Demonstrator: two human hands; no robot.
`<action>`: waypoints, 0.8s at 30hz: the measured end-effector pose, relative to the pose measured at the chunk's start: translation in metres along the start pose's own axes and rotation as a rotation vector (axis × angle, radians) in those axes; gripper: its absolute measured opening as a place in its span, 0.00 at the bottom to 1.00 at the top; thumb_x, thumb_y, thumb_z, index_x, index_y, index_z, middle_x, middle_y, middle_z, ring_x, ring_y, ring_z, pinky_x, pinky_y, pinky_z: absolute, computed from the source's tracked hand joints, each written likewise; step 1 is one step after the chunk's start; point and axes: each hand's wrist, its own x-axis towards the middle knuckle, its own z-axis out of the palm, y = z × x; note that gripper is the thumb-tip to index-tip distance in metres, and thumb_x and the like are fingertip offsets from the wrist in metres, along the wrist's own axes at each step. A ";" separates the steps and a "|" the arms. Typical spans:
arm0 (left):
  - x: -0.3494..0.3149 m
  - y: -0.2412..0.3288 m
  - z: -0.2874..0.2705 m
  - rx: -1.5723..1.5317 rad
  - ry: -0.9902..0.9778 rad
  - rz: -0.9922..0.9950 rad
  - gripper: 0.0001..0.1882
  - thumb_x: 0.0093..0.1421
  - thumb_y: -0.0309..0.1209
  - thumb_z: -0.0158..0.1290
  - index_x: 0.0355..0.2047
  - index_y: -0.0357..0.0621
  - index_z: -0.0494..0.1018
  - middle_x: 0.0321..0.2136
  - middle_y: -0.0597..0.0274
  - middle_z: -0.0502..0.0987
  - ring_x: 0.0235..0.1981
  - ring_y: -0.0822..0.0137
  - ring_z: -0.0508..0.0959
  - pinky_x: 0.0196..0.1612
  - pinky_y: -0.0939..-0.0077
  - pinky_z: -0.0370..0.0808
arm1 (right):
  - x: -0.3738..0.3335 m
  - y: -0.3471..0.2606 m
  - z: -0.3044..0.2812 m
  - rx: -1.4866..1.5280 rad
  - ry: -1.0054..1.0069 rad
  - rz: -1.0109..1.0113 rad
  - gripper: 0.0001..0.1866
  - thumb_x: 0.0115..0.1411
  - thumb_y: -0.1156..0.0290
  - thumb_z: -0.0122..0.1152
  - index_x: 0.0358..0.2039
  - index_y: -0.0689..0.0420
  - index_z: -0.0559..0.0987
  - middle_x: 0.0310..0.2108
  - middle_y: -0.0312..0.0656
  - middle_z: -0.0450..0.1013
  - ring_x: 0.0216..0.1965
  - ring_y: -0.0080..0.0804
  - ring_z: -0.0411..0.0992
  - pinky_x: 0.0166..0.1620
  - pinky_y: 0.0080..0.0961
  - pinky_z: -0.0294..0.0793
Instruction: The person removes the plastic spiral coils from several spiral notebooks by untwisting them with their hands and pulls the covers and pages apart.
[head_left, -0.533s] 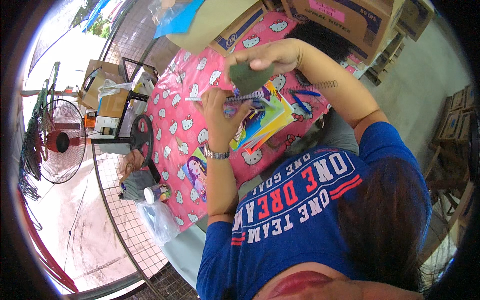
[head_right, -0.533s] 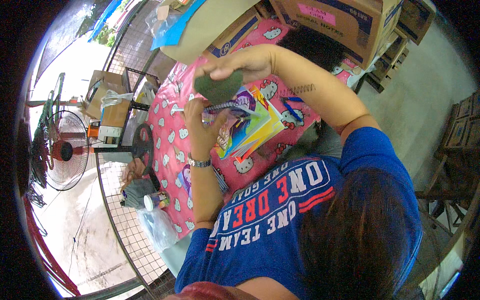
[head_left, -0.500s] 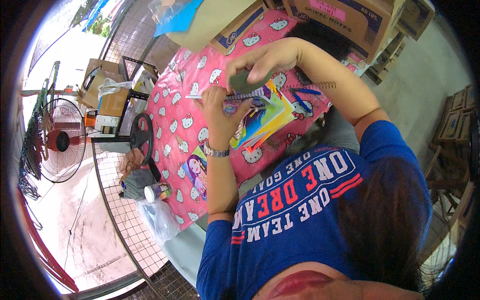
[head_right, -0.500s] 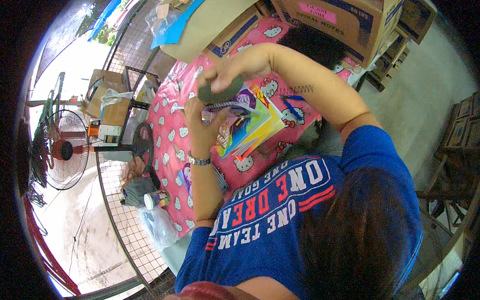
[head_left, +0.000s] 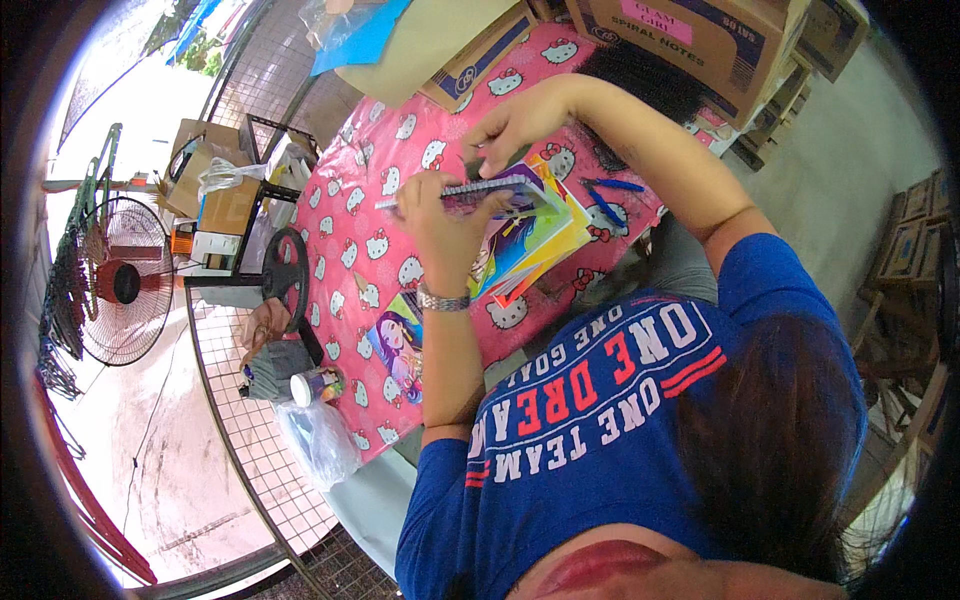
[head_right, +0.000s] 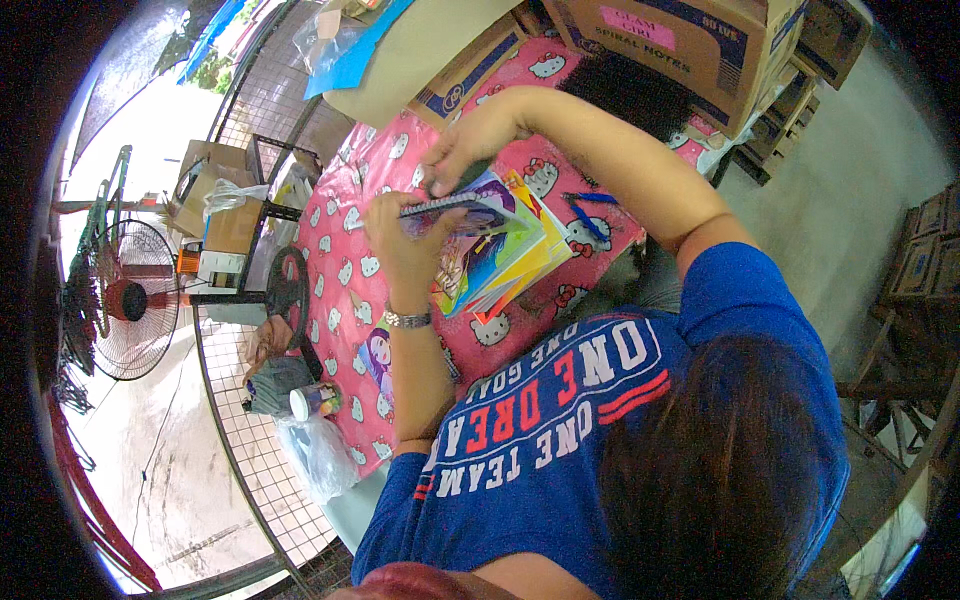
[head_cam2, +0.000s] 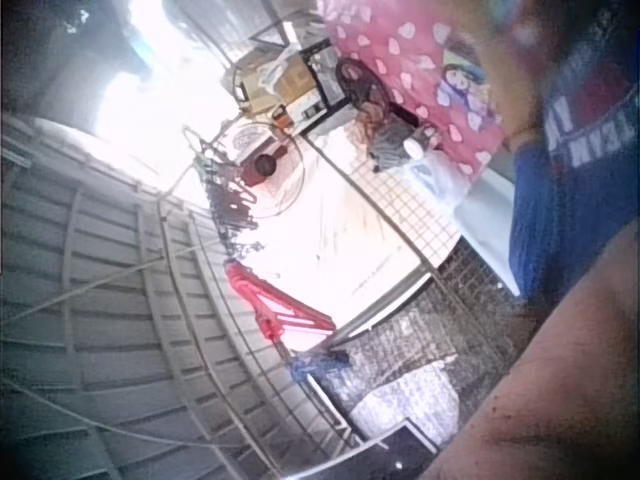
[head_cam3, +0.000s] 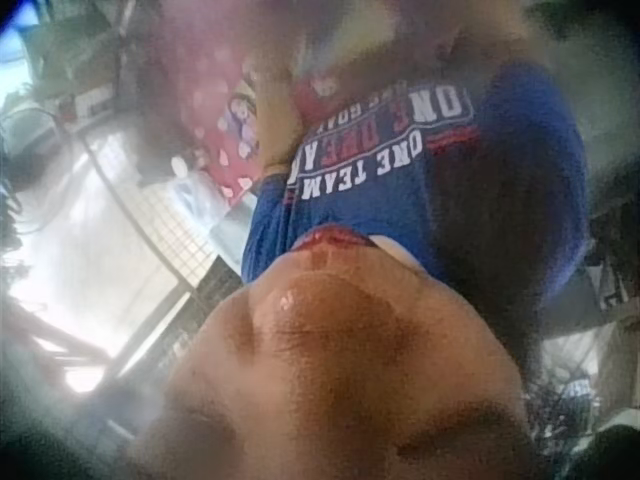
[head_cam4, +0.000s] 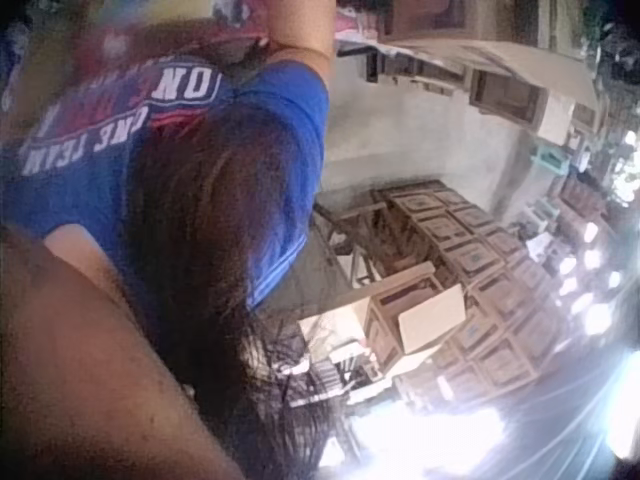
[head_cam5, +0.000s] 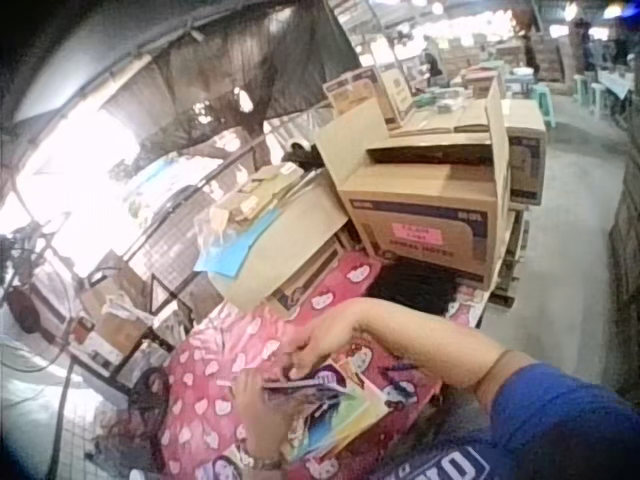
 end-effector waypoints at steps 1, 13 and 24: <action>-0.002 -0.011 -0.002 0.020 -0.018 0.012 0.25 0.36 0.37 0.72 0.30 0.41 0.71 0.29 0.58 0.72 0.34 0.55 0.71 0.39 0.64 0.67 | 0.003 0.005 0.000 -0.037 0.020 0.014 0.24 0.60 0.51 0.57 0.50 0.55 0.72 0.44 0.32 0.71 0.46 0.20 0.67 0.50 0.19 0.65; -0.005 -0.035 0.001 -0.094 0.015 -0.027 0.23 0.33 0.39 0.73 0.25 0.45 0.72 0.27 0.63 0.73 0.34 0.59 0.69 0.40 0.65 0.64 | 0.020 0.004 0.003 0.149 -0.029 -0.024 0.26 0.59 0.54 0.59 0.51 0.60 0.71 0.44 0.35 0.70 0.47 0.22 0.68 0.50 0.22 0.67; -0.003 -0.041 -0.006 -0.098 -0.015 -0.075 0.24 0.35 0.38 0.73 0.27 0.42 0.72 0.25 0.61 0.72 0.31 0.58 0.70 0.35 0.65 0.67 | 0.034 0.006 -0.001 0.196 0.092 -0.126 0.28 0.56 0.51 0.61 0.50 0.58 0.72 0.45 0.36 0.70 0.48 0.22 0.66 0.52 0.22 0.66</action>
